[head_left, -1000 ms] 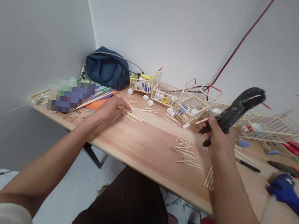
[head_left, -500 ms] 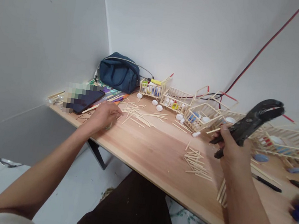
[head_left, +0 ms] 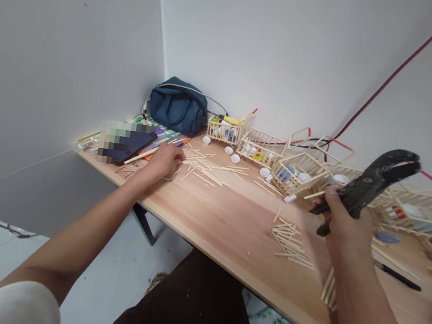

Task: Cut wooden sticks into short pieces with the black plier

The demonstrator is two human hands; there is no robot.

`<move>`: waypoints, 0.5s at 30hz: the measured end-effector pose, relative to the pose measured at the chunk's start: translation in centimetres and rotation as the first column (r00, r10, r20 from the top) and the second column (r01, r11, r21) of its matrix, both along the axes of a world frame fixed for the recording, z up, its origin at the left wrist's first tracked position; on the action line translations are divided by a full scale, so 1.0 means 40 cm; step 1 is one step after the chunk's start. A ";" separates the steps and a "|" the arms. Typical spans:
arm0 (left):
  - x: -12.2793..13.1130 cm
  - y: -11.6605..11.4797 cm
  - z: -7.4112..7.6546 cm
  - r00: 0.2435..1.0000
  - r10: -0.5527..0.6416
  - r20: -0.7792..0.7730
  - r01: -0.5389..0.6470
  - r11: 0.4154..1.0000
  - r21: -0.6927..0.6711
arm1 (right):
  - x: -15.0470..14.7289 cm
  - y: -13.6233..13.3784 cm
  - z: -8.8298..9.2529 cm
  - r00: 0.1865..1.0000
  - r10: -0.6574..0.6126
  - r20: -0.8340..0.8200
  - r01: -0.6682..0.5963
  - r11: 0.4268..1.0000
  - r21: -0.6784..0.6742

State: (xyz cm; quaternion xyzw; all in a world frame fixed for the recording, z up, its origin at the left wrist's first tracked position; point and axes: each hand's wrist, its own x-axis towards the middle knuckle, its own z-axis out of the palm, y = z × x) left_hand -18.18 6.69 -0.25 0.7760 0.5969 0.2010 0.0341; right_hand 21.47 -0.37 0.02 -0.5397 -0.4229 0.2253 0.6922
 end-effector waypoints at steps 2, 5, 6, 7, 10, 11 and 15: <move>-0.002 -0.001 -0.001 1.000 0.013 0.013 -0.013 1.000 -0.006 | 0.001 0.000 -0.001 1.000 0.014 0.005 -0.014 1.000 0.009; -0.008 -0.006 0.001 0.999 0.051 -0.014 -0.052 0.998 -0.046 | 0.000 -0.002 0.000 0.999 -0.002 0.047 0.002 1.000 -0.009; -0.011 -0.007 0.001 0.997 0.067 -0.030 -0.068 0.996 -0.056 | -0.002 -0.003 0.001 0.999 -0.002 0.049 0.003 1.000 -0.010; -0.015 -0.006 0.000 0.996 0.081 -0.041 -0.084 0.995 -0.060 | -0.003 -0.004 0.002 0.999 0.006 0.042 -0.006 1.000 -0.007; -0.030 -0.003 -0.004 0.990 0.128 -0.053 -0.130 0.991 -0.034 | -0.005 -0.004 0.003 1.000 0.006 0.009 -0.006 1.000 -0.007; -0.035 -0.002 -0.007 0.989 0.141 -0.053 -0.142 0.990 -0.024 | -0.005 -0.003 0.003 1.000 -0.002 0.012 0.003 1.000 -0.016; -0.049 0.001 -0.012 0.984 0.166 -0.057 -0.167 0.986 -0.013 | 0.000 -0.001 -0.002 0.999 -0.017 0.047 0.018 1.000 -0.022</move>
